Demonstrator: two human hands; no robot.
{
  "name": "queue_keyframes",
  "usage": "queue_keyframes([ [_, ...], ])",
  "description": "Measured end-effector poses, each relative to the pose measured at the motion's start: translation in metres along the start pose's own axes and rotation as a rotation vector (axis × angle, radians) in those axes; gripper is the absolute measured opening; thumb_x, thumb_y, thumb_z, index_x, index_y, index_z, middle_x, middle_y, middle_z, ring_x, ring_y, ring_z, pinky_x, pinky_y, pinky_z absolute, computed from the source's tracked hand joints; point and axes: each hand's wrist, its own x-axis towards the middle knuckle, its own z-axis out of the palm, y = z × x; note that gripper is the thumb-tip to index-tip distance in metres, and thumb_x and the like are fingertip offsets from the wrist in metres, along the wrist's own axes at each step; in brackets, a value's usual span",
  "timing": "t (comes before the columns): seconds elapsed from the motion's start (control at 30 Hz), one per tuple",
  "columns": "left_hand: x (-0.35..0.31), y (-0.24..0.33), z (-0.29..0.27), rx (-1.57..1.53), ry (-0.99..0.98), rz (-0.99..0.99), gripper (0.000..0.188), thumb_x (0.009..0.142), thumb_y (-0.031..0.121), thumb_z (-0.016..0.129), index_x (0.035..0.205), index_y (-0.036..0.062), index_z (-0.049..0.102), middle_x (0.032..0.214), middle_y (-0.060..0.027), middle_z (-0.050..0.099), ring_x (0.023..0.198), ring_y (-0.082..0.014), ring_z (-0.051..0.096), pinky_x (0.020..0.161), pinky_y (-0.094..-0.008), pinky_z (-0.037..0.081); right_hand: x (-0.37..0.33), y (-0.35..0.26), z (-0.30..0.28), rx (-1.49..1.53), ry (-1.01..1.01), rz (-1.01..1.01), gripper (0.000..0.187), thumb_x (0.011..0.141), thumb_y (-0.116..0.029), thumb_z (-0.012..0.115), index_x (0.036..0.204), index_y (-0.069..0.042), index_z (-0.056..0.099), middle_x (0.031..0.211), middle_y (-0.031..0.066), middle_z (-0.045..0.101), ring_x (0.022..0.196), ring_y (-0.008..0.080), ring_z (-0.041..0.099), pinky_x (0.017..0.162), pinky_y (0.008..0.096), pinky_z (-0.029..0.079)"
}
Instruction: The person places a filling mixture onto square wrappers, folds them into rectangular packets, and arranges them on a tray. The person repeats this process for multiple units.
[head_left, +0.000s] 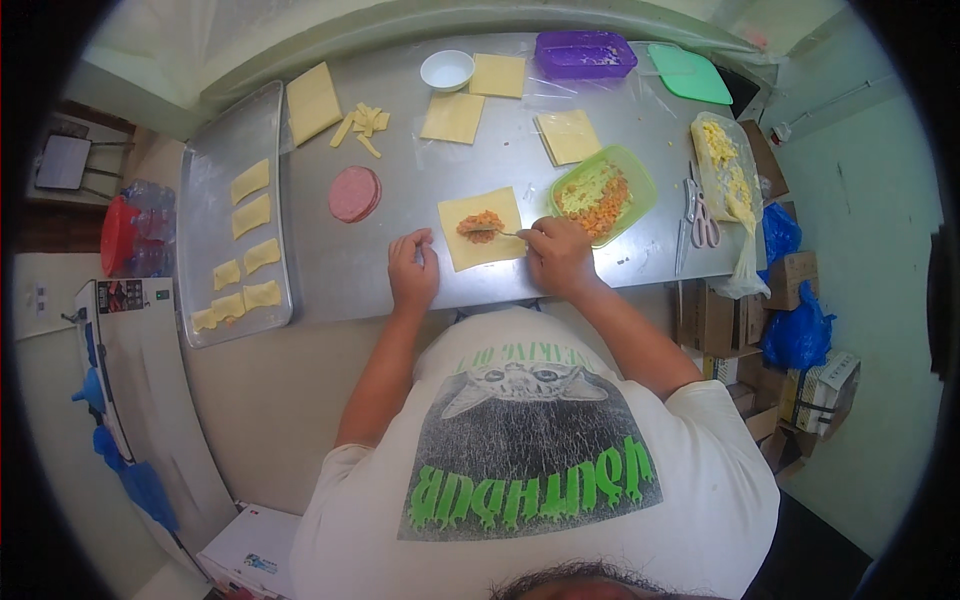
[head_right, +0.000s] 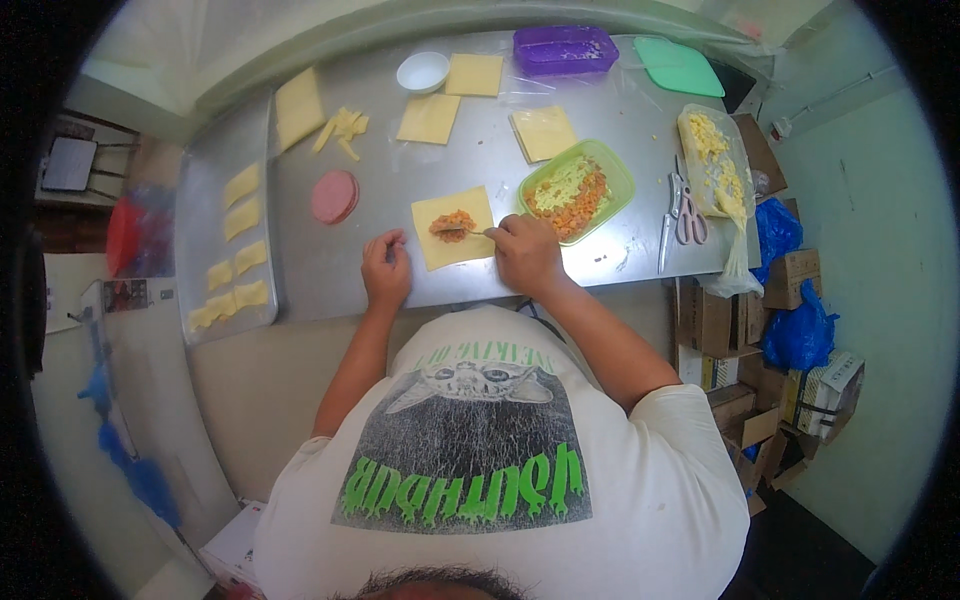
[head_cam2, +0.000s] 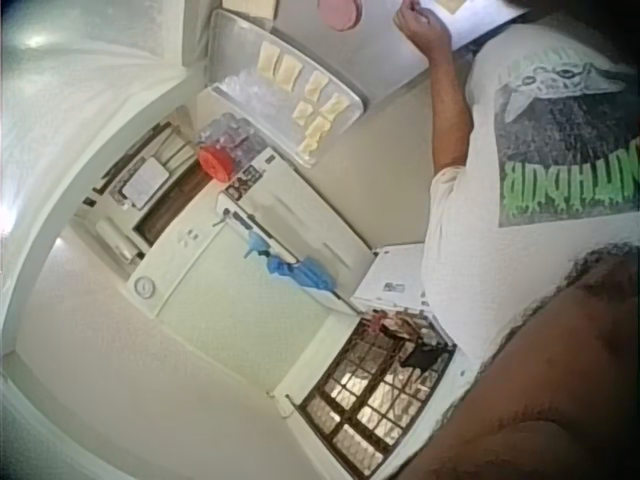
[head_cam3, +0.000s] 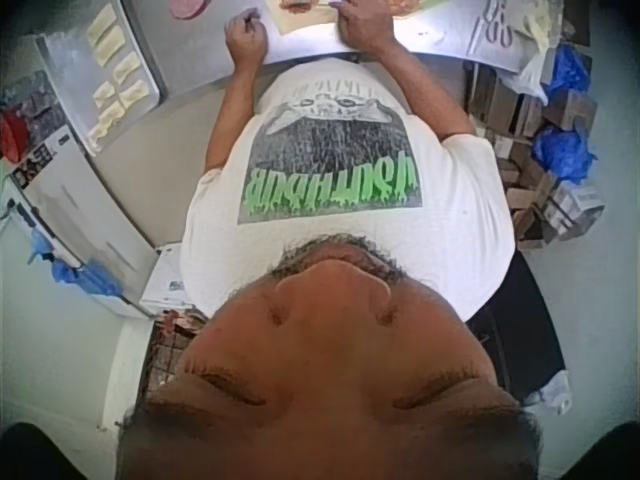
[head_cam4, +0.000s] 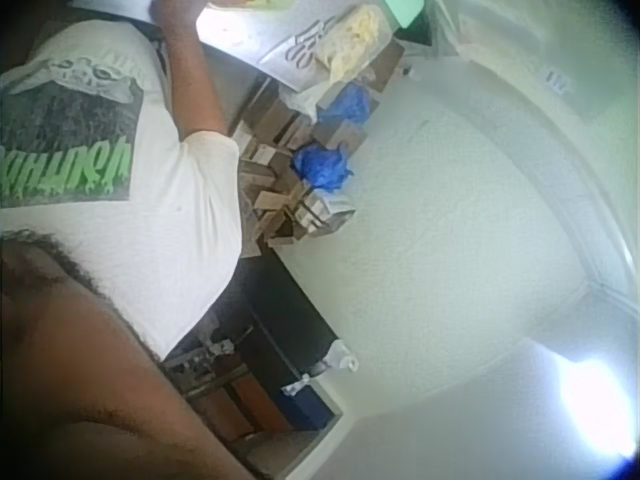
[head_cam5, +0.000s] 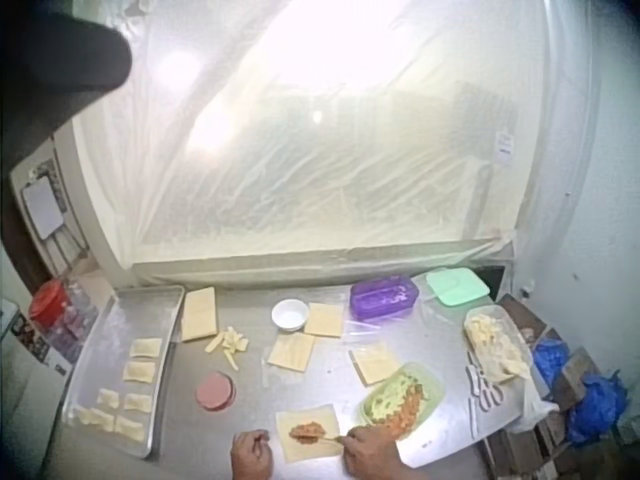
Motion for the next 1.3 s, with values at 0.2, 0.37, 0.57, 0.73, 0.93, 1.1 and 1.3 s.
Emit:
queue_keyframes([
  [0.2,0.000,0.004,-0.001,0.003,0.004,-0.020,0.022,0.089,-0.001,0.059,0.107,0.0025,0.070,0.100,-0.0120,0.071,0.100,-0.0314,0.064,0.090,-0.0415,0.052,0.000,-0.004,-0.001,-0.029,-0.015,0.003,0.026,0.074,-0.001,0.068,0.098,-0.010,0.074,0.086,0.0048,0.064,0.077,0.0259,0.061,0.066,0.0413,0.045],
  [0.37,-0.001,0.001,-0.001,-0.004,0.008,-0.016,0.022,0.089,-0.001,0.059,0.107,0.0028,0.070,0.101,-0.0120,0.071,0.102,-0.0313,0.064,0.090,-0.0417,0.052,-0.006,-0.001,-0.007,-0.060,0.005,0.034,0.025,0.074,-0.001,0.068,0.097,-0.009,0.075,0.089,0.0067,0.066,0.081,0.0270,0.063,0.070,0.0425,0.046],
  [0.57,-0.001,0.002,0.000,0.006,0.013,-0.016,0.022,0.089,-0.001,0.059,0.107,0.0027,0.070,0.101,-0.0120,0.071,0.102,-0.0312,0.064,0.091,-0.0419,0.052,-0.013,0.005,-0.010,-0.074,0.001,0.038,0.022,0.075,-0.003,0.069,0.095,-0.009,0.076,0.088,0.0049,0.065,0.083,0.0251,0.063,0.072,0.0411,0.043],
  [0.73,0.000,0.001,0.000,0.012,0.006,-0.017,0.023,0.089,0.000,0.059,0.108,0.0029,0.070,0.100,-0.0119,0.071,0.102,-0.0311,0.064,0.092,-0.0420,0.052,-0.018,0.006,-0.013,-0.092,0.000,0.051,0.024,0.074,-0.003,0.070,0.097,-0.010,0.077,0.091,0.0046,0.066,0.084,0.0249,0.063,0.072,0.0412,0.042],
  [0.93,0.000,0.000,0.000,0.018,0.000,-0.018,0.023,0.089,0.000,0.059,0.108,0.0031,0.071,0.100,-0.0118,0.071,0.102,-0.0311,0.064,0.092,-0.0420,0.052,-0.019,0.002,-0.014,-0.085,0.026,0.061,0.026,0.075,-0.003,0.070,0.098,-0.011,0.077,0.093,0.0044,0.066,0.085,0.0244,0.063,0.074,0.0412,0.042],
  [1.1,0.000,0.003,-0.001,0.019,-0.007,-0.018,0.023,0.089,-0.001,0.059,0.109,0.0029,0.070,0.101,-0.0118,0.071,0.102,-0.0311,0.064,0.091,-0.0418,0.052,-0.016,-0.006,0.004,-0.098,0.007,0.019,0.025,0.076,-0.002,0.068,0.097,-0.010,0.076,0.091,0.0037,0.065,0.084,0.0235,0.062,0.075,0.0413,0.042],
  [1.3,-0.002,-0.001,-0.001,0.021,-0.003,0.003,0.023,0.089,-0.001,0.059,0.109,0.0028,0.071,0.100,-0.0118,0.071,0.101,-0.0310,0.064,0.090,-0.0417,0.052,-0.016,-0.011,0.008,-0.071,0.025,0.046,0.025,0.075,-0.001,0.068,0.098,-0.009,0.076,0.091,0.0037,0.066,0.083,0.0233,0.062,0.074,0.0417,0.043],
])
